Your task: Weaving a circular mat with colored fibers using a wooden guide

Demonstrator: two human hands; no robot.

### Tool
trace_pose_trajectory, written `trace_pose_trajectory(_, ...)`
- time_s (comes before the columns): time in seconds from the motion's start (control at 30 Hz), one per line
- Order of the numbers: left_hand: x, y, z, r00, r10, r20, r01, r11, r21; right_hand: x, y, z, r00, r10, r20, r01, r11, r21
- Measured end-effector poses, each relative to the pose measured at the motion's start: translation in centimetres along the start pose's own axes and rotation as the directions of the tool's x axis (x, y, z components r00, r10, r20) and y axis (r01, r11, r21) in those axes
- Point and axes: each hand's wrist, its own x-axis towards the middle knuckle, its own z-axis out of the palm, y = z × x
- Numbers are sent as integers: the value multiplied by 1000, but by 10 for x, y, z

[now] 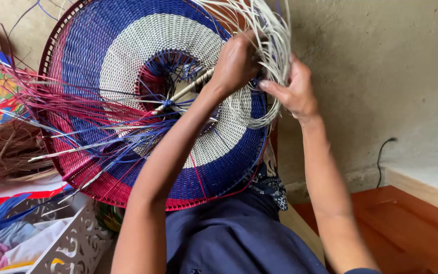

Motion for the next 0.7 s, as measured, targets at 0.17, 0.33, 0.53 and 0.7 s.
trace_pose_trajectory(0.17, 30, -47, -22, 973, -229, -14, 227, 969, -102, -16, 32, -16, 961, 270, 51, -269, 963, -24)
trace_pose_trajectory(0.33, 41, -4, -11, 998, 61, 27, -59, 995, -79, 6, -10, -15, 962, 258, -90, -255, 966, 42)
trace_pose_trajectory(0.53, 71, -78, -7, 890, -435, -141, 315, 806, -501, -5, 1, -39, 903, 429, 22, -430, 901, 66)
trace_pose_trajectory(0.7, 76, 13, -9, 989, 137, -62, -142, 985, -98, 22, -20, -50, 972, 218, -84, -177, 920, 349)
